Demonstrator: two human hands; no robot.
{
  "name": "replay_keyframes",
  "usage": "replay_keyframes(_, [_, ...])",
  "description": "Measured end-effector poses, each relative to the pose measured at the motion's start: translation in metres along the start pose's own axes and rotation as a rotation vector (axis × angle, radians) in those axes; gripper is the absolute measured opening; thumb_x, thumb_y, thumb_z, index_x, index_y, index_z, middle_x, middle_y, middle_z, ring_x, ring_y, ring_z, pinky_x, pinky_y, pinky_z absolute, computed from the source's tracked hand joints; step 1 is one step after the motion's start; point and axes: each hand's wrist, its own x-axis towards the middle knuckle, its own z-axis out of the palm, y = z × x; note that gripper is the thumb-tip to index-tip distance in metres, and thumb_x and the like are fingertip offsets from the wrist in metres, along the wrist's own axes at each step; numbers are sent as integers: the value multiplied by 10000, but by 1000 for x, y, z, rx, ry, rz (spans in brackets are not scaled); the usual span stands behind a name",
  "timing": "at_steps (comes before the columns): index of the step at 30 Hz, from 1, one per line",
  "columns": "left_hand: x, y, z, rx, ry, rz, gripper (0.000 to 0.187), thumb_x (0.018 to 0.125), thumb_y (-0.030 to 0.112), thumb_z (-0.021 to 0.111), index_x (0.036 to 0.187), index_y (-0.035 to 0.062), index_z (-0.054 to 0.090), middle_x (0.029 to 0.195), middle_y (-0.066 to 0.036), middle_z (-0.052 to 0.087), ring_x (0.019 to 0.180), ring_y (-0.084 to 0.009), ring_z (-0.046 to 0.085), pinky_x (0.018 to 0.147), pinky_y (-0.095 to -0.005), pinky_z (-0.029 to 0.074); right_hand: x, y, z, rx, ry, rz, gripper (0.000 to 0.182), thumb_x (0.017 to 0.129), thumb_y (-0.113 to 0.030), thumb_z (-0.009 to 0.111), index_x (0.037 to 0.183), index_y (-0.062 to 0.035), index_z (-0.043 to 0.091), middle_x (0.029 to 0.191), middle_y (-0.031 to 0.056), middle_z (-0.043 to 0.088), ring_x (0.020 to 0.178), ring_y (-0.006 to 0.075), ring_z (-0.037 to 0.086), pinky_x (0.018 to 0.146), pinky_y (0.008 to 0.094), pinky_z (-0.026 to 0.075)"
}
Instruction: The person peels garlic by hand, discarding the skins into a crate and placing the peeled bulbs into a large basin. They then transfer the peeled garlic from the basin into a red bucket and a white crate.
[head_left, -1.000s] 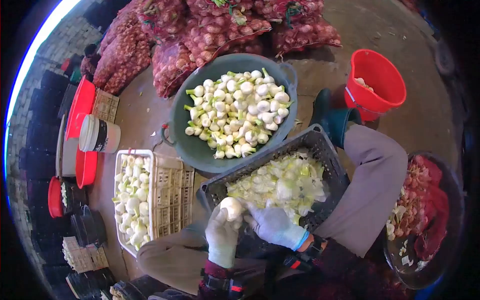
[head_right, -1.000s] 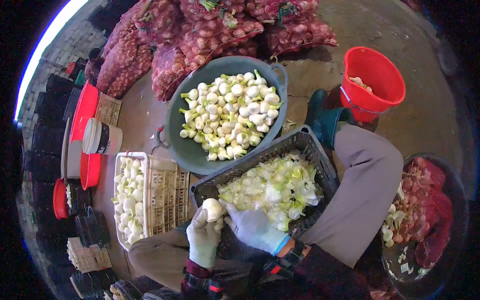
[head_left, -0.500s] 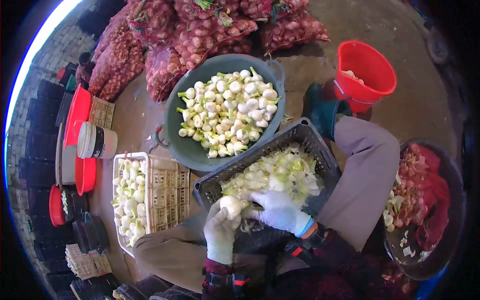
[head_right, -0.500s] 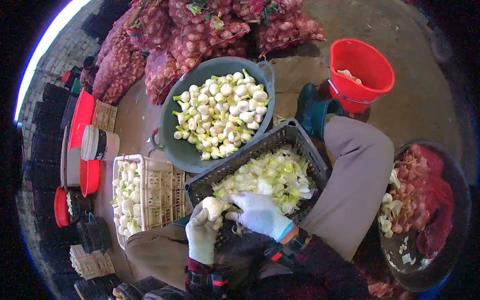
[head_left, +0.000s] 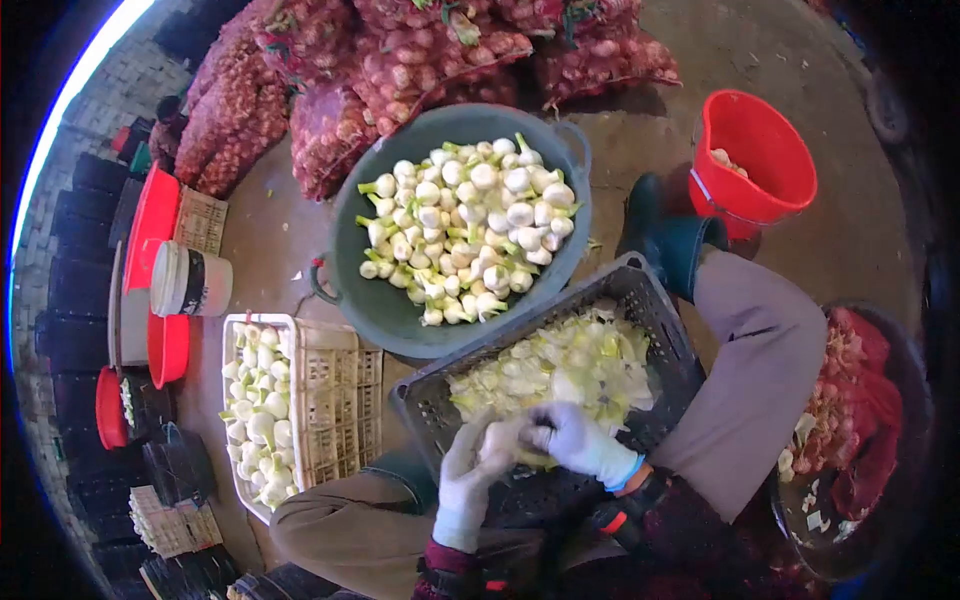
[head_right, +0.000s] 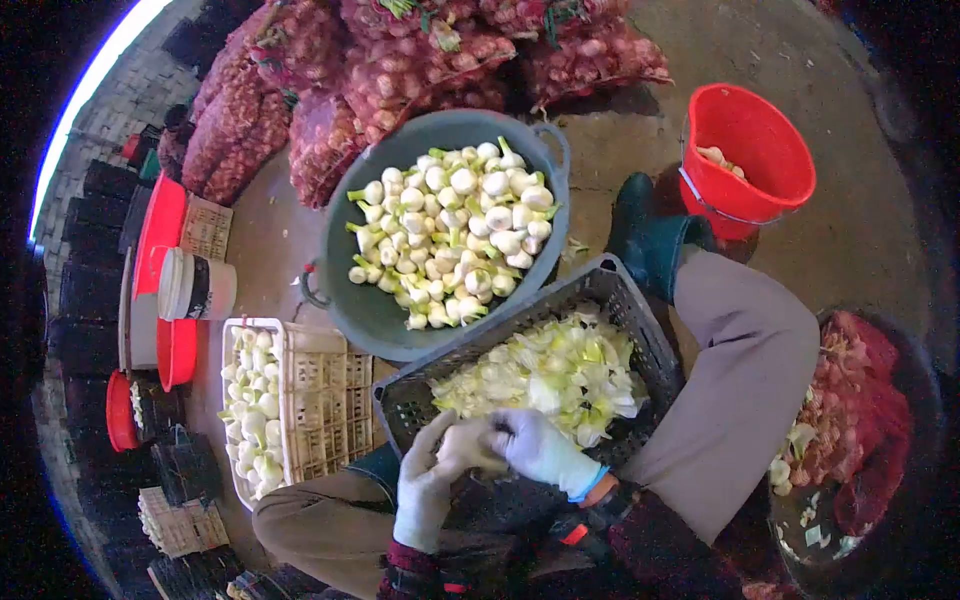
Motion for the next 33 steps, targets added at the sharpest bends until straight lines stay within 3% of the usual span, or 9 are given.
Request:
replay_keyframes(2, [-3, 6, 3, -102, -69, 34, 758, 785, 197, 734, 1400, -65, 377, 1349, -145, 477, 1274, -235, 433, 1050, -338, 368, -1, -2, -1, 373, 58, 60, 223, 877, -215, 650, 964, -10, 644, 880, 143, 681, 769, 199, 635, 706, 360, 493])
replay_keyframes(4, [1, -5, -6, 24, -12, 86, 773, 785, 271, 753, 1382, -69, 399, 1280, -147, 534, 1175, -220, 519, 988, -324, 426, -1, -2, 8, 358, 115, -25, 277, 908, -250, 638, 1000, 11, 626, 889, 110, 670, 795, 148, 588, 711, 330, 479])
replay_keyframes(8, [9, -13, -17, -2, 61, -153, 732, 789, 322, 760, 1314, -94, 465, 1189, -150, 602, 1091, -220, 581, 952, -325, 451, 3, -16, 12, 301, 4, 50, 274, 927, -232, 619, 1044, 15, 618, 928, 135, 674, 829, 176, 621, 725, 329, 492])
replay_keyframes(12, [-1, -14, -7, -142, 149, -8, 617, 846, 320, 711, 1263, -88, 512, 1133, -132, 616, 1034, -210, 605, 894, -310, 480, 9, 9, 21, 200, 286, 66, 259, 929, -217, 601, 1038, 17, 620, 912, 171, 671, 816, 235, 644, 729, 344, 501])
replay_keyframes(14, [-9, -9, -12, 64, 270, 276, 650, 869, 304, 658, 1316, -110, 432, 1181, -183, 566, 1017, -251, 599, 874, -339, 500, 13, 35, 8, 169, 473, 245, 202, 891, -190, 595, 941, 6, 591, 820, 202, 651, 782, 332, 654, 677, 433, 498])
replay_keyframes(15, [-16, -1, -14, -358, 172, 221, 572, 895, 210, 642, 1354, -55, 428, 1255, -162, 549, 1105, -244, 575, 979, -358, 451, 11, 47, -1, -408, 360, 171, 290, 866, -248, 629, 1014, -1, 600, 846, 200, 652, 808, 347, 651, 709, 462, 500])
replay_keyframes(20, [-20, 3, -3, -384, 144, 300, 524, 917, 90, 582, 1386, -37, 389, 1278, -172, 536, 1160, -256, 544, 1019, -354, 424, -11, -24, -2, -378, 291, 26, 420, 831, -336, 684, 1088, -9, 628, 888, 193, 671, 835, 323, 662, 723, 419, 509])
replay_keyframes(22, [-18, -3, 6, -351, 190, 305, 657, 866, 179, 666, 1378, -79, 344, 1245, -203, 517, 1141, -281, 535, 989, -391, 429, -15, -47, 1, 321, 18, -92, 350, 830, -304, 691, 984, 8, 658, 830, 174, 678, 779, 244, 668, 674, 375, 512])
replay_keyframes(33, [7, -33, 16, -114, 294, 398, 520, 857, 114, 644, 1302, -51, 431, 1221, -152, 525, 1127, -245, 525, 1004, -370, 405, -3, -14, 17, 439, 145, 60, 233, 823, -185, 663, 945, 14, 666, 774, 109, 681, 686, 194, 637, 662, 326, 511])
